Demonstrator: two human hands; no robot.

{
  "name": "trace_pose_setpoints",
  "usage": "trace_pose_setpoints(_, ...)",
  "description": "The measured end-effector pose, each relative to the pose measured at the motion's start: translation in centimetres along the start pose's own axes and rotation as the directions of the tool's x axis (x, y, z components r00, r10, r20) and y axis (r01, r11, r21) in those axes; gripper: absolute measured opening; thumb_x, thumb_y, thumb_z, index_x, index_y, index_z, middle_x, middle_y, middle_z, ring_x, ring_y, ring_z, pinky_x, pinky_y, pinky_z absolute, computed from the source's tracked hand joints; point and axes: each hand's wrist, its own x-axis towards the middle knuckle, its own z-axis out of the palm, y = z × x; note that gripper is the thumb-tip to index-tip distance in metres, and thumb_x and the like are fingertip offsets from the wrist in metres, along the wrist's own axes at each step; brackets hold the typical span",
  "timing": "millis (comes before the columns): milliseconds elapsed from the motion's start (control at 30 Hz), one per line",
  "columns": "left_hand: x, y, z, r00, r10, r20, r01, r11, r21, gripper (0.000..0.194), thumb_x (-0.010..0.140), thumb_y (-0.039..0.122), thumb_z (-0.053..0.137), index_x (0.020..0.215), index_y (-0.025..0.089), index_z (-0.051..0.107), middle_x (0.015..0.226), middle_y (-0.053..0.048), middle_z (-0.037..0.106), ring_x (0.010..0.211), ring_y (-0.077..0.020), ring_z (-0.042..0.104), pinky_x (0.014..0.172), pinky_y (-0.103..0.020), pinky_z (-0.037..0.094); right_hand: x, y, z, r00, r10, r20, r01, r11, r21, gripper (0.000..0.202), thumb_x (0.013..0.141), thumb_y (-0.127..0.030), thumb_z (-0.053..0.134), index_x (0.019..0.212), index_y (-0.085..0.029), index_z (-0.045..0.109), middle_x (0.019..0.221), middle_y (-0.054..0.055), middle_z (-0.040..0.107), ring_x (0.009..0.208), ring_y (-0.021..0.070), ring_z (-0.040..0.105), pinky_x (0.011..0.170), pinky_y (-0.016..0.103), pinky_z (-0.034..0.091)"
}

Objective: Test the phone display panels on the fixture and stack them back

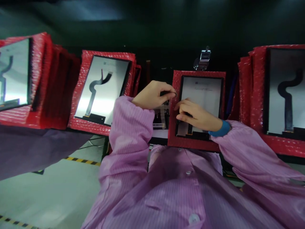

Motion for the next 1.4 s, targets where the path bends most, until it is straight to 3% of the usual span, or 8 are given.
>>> trace_pose_setpoints(133,0.2,0.4,-0.2,0.999,0.014,0.031,-0.015,0.999,0.036,0.015,0.085,0.019,0.061,0.074,0.022,0.072,0.079,-0.002,0.068,0.080,-0.0185,0.064,0.084,-0.032,0.046,0.2,-0.2,0.0,1.000,-0.023,-0.001,0.023,1.000,0.004,0.050,0.103,-0.060,0.033,0.075,-0.021,0.049,0.102,0.008,0.063,0.099,0.0213,0.054,0.090,0.038,0.045)
trace_pose_setpoints(367,0.2,0.2,0.0,0.996,-0.030,0.082,0.032,0.999,-0.019,0.014,0.082,0.017,0.064,0.069,0.020,0.067,0.072,0.000,0.063,0.085,-0.0197,0.063,0.092,-0.034,0.044,0.0,-0.4,0.2,0.987,-0.012,-0.163,0.026,0.996,0.081,0.056,0.103,-0.064,0.018,0.071,-0.023,0.040,0.086,0.005,0.055,0.082,0.0187,0.050,0.080,0.039,0.045)
trace_pose_setpoints(567,0.1,0.1,0.1,0.990,0.000,0.139,-0.006,0.999,0.046,0.014,0.084,0.022,0.060,0.074,0.021,0.069,0.076,-0.001,0.066,0.087,-0.0200,0.065,0.091,-0.032,0.045,-0.1,-0.5,-0.1,0.989,0.006,-0.147,0.000,0.999,0.041,0.037,0.104,-0.048,0.031,0.078,-0.024,0.042,0.098,0.008,0.058,0.095,0.0228,0.053,0.089,0.046,0.047)
trace_pose_setpoints(767,-0.2,0.0,0.4,0.988,-0.105,0.113,0.121,0.982,-0.143,0.014,0.077,0.017,0.067,0.063,0.020,0.067,0.062,0.001,0.060,0.080,-0.0196,0.066,0.088,-0.033,0.048,0.2,0.4,0.4,0.964,0.012,-0.264,-0.040,0.994,-0.102,0.025,0.103,-0.037,0.043,0.082,-0.023,0.048,0.099,0.006,0.063,0.097,0.0215,0.056,0.090,0.043,0.047)
trace_pose_setpoints(967,-0.2,0.5,0.2,0.985,-0.074,0.155,0.096,0.986,-0.138,0.014,0.076,0.013,0.070,0.063,0.019,0.069,0.063,0.002,0.060,0.082,-0.0195,0.067,0.093,-0.035,0.047,0.4,0.4,0.6,0.952,0.008,-0.307,-0.063,0.983,-0.170,0.018,0.101,-0.030,0.046,0.085,-0.022,0.051,0.100,0.006,0.064,0.099,0.0214,0.058,0.092,0.042,0.046)
trace_pose_setpoints(1200,-0.3,-0.4,0.6,0.987,-0.151,0.058,0.160,0.954,-0.254,0.014,0.078,0.012,0.068,0.066,0.020,0.070,0.060,0.003,0.056,0.085,-0.0199,0.069,0.092,-0.034,0.049,0.4,0.3,0.6,0.949,0.033,-0.315,-0.091,0.981,-0.171,0.017,0.100,-0.029,0.046,0.084,-0.023,0.051,0.099,0.005,0.064,0.098,0.0224,0.058,0.093,0.044,0.046)
trace_pose_setpoints(1400,-0.2,0.3,0.1,0.989,-0.067,0.128,0.083,0.989,-0.121,0.014,0.077,0.015,0.070,0.065,0.020,0.070,0.063,0.003,0.060,0.081,-0.0181,0.068,0.090,-0.032,0.048,0.4,0.4,0.6,0.950,0.034,-0.312,-0.092,0.980,-0.176,0.016,0.099,-0.026,0.046,0.084,-0.023,0.050,0.100,0.006,0.064,0.099,0.0221,0.058,0.092,0.043,0.047)
